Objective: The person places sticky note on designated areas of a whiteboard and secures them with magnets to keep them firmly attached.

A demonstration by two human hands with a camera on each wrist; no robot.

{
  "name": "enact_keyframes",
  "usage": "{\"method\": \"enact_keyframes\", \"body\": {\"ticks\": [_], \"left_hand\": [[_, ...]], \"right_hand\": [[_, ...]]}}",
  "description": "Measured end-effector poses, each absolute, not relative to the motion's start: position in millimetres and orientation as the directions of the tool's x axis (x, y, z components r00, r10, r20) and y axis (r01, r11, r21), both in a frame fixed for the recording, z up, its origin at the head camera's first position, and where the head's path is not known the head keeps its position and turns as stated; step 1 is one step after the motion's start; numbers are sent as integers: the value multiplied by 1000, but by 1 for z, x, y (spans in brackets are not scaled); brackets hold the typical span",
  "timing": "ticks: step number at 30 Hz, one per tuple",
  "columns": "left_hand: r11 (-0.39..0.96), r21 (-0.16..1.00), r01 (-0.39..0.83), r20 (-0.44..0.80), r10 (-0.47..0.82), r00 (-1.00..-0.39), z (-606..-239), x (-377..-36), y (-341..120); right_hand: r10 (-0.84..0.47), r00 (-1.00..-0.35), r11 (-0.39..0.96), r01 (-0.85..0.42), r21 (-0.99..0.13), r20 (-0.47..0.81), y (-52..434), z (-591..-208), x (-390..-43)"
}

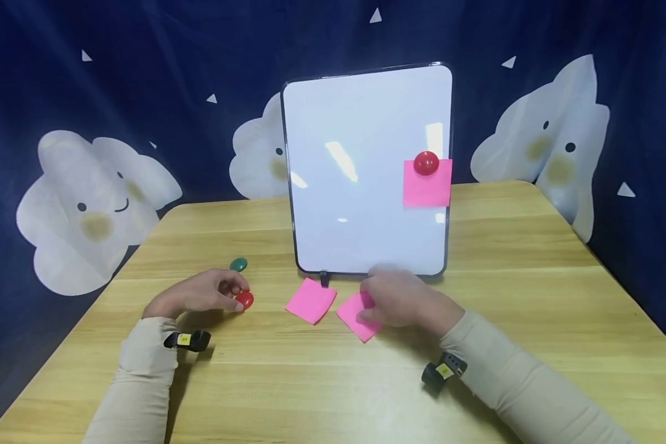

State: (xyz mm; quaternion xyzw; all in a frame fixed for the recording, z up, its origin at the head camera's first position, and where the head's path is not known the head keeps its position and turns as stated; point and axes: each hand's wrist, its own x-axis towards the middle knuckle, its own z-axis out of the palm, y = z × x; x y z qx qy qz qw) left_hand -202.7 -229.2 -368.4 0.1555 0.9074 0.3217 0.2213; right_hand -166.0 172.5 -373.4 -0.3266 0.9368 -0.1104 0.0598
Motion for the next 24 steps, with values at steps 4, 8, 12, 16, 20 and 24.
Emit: {"method": "enact_keyframes", "body": {"ticks": [4, 8, 12, 16, 20, 24], "left_hand": [[749, 648, 139, -298, 417, -859, -369, -202, -228], [748, 647, 148, -294, 424, -856, -369, -202, -228], [756, 637, 149, -296, 418, -859, -369, -202, -227], [755, 636, 161, -280, 419, -864, -371, -202, -225], [756, 633, 168, -252, 406, -878, -373, -203, -225], [764, 621, 175, -233, 394, -889, -374, -203, -224]], "right_hand": [[-626, -779, 761, -604, -236, -24, 171, -374, -166], [-625, -780, 759, -608, -233, 0, 171, -376, -166], [-623, -781, 753, -611, -244, 33, 170, -378, -166], [-625, -779, 745, -617, -254, 61, 170, -380, -166], [-637, -766, 732, -635, -247, 83, 170, -381, -167], [-643, -761, 727, -642, -244, 85, 169, -382, -168]]}}
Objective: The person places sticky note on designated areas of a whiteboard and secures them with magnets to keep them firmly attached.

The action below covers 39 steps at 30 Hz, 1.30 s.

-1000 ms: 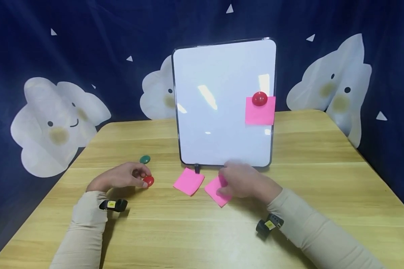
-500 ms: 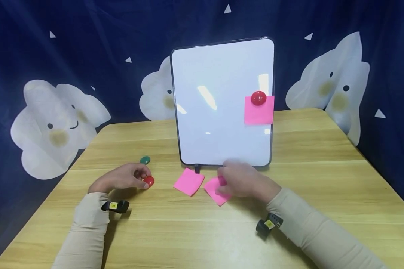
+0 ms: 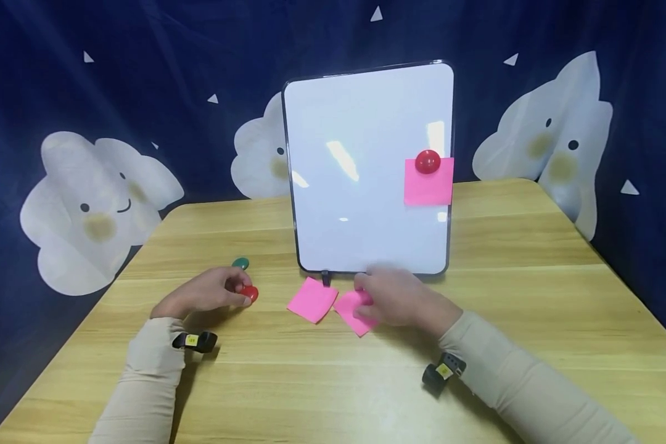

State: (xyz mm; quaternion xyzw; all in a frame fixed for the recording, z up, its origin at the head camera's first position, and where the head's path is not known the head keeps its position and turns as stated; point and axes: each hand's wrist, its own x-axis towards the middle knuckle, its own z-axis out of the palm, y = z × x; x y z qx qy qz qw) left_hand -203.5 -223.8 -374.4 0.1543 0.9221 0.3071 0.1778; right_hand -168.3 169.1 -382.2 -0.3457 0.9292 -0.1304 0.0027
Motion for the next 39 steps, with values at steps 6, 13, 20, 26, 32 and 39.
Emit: {"method": "enact_keyframes", "body": {"ticks": [6, 13, 20, 26, 32, 39], "left_hand": [[781, 597, 183, -228, 384, -895, -376, -203, -222], [799, 574, 181, -235, 373, -898, -375, -204, -220], [797, 562, 223, -211, 398, -893, -377, -205, -220], [787, 569, 237, -199, 412, -889, -377, -204, -220], [783, 579, 227, -200, 407, -891, -376, -203, -219], [774, 603, 191, -193, 374, -907, -377, -203, -220]], "right_hand": [[-634, -771, 727, -621, -293, 63, 169, -382, -169], [-626, -776, 718, -611, -333, 74, 171, -378, -171], [-621, -779, 698, -599, -392, 85, 172, -378, -175], [-619, -782, 672, -576, -465, 73, 173, -377, -176], [-601, -797, 671, -543, -504, 59, 175, -375, -176], [-577, -815, 683, -513, -519, 46, 175, -374, -176]]}}
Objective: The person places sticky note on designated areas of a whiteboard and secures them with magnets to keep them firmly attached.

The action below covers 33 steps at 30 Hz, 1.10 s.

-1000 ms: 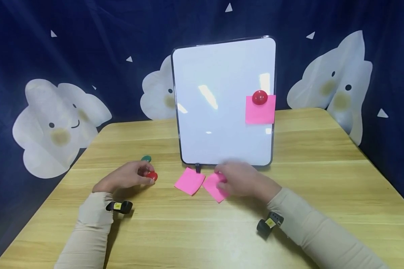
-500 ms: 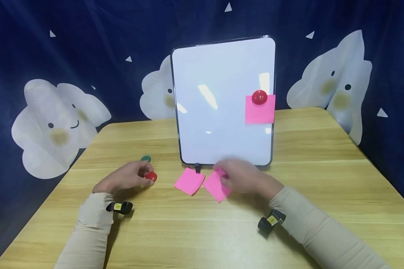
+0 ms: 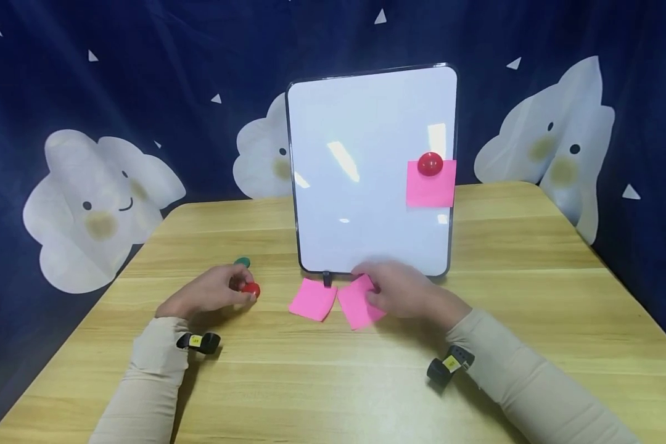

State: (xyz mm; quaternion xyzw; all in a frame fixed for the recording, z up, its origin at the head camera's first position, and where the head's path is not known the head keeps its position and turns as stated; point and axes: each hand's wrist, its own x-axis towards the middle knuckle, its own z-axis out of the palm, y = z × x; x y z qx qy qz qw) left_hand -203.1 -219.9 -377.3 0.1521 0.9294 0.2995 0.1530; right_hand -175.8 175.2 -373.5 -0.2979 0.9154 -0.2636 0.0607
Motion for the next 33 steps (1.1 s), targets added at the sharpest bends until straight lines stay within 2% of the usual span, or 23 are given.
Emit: {"method": "enact_keyframes", "body": {"ticks": [9, 16, 28, 33], "left_hand": [[768, 600, 225, -139, 377, -916, -381, -204, -219], [757, 611, 234, -105, 370, -923, -382, -205, -218], [754, 611, 242, -77, 361, -930, -382, -207, -216], [749, 615, 247, -67, 362, -930, -382, -207, -216]], "right_hand": [[-586, -808, 671, -526, -523, 60, 176, -374, -176], [-601, -795, 622, -528, -579, 79, 177, -374, -178], [-669, -717, 538, -649, -538, 196, 183, -375, -180], [-653, -739, 552, -614, -564, 165, 183, -374, -181]]}}
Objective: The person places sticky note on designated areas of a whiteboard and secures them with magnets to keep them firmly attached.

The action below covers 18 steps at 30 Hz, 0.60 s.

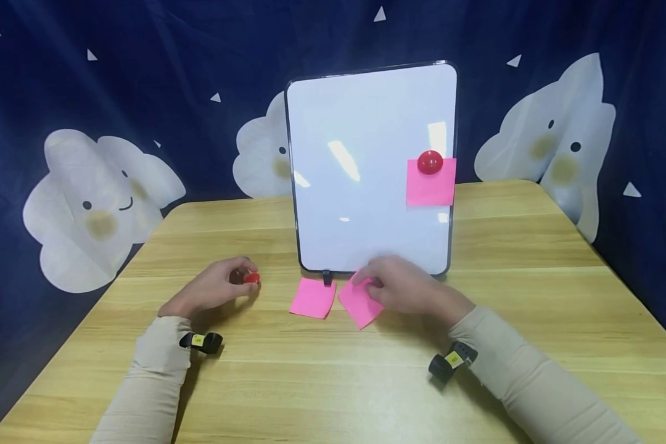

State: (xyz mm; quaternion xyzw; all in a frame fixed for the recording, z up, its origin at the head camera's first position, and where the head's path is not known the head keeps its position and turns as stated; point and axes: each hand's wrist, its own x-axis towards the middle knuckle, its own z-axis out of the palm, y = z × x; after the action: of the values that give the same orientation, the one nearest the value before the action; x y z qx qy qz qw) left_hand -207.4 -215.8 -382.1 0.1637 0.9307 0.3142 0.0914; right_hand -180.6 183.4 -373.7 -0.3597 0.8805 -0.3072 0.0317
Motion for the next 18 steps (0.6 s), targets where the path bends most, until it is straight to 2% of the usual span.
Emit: {"method": "enact_keyframes", "body": {"ticks": [18], "left_hand": [[723, 611, 322, 36, 382, -924, -384, -209, -212]], "right_hand": [[-564, -820, 582, -481, -656, 101, 186, -368, -181]]}}
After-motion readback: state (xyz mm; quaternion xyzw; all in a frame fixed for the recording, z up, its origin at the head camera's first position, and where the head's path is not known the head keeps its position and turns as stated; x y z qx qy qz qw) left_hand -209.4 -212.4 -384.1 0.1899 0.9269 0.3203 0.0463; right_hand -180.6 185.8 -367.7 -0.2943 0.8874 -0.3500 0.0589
